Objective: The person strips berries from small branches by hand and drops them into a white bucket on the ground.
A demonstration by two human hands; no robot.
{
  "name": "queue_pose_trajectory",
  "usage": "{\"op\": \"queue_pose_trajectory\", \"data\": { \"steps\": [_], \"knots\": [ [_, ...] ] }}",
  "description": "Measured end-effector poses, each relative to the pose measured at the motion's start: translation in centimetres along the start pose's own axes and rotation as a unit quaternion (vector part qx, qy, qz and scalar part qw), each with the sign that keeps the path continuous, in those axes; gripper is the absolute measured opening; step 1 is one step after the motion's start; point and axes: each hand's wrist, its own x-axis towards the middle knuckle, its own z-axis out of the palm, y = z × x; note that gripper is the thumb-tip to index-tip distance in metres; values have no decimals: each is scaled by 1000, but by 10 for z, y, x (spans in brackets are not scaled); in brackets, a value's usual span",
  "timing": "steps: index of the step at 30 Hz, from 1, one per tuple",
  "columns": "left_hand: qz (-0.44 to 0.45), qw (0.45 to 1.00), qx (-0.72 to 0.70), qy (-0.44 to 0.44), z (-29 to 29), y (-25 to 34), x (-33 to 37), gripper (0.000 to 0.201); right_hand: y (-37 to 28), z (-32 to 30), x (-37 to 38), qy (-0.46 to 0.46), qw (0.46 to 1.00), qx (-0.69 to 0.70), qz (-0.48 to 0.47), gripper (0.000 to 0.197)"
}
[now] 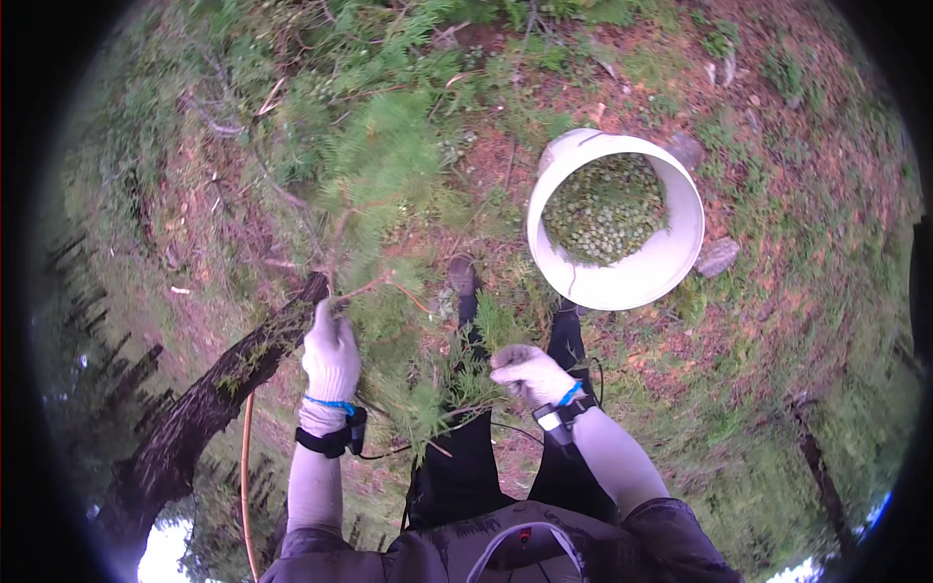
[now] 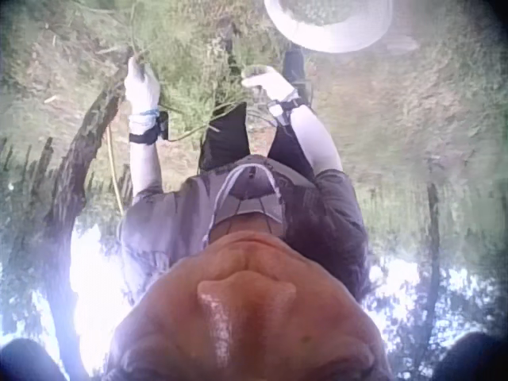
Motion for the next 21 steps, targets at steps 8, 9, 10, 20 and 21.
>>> {"op": "queue_pose_trajectory", "data": {
  "steps": [8, 9, 10, 20, 21],
  "knots": [
    [18, 986, 81, 146, -11, -142, 2, 30, -148, -1, -49, 42, 918, -301, -257, 17],
    [16, 987, 110, 112, -7, -144, -10, 28, -166, -16, -52, 120, 827, -433, -338, 17],
    [-26, 987, 149, 50, 1, -158, -28, 26, -186, -14, -58, 234, 707, -569, -349, 19],
    [-329, 861, 82, -380, 124, -259, -143, 74, -289, 120, 132, 167, 500, -733, -429, 47],
    [-307, 873, 3, -379, 130, -270, -138, 64, -308, 125, 178, 192, 499, -750, -389, 59]
  ]
}}
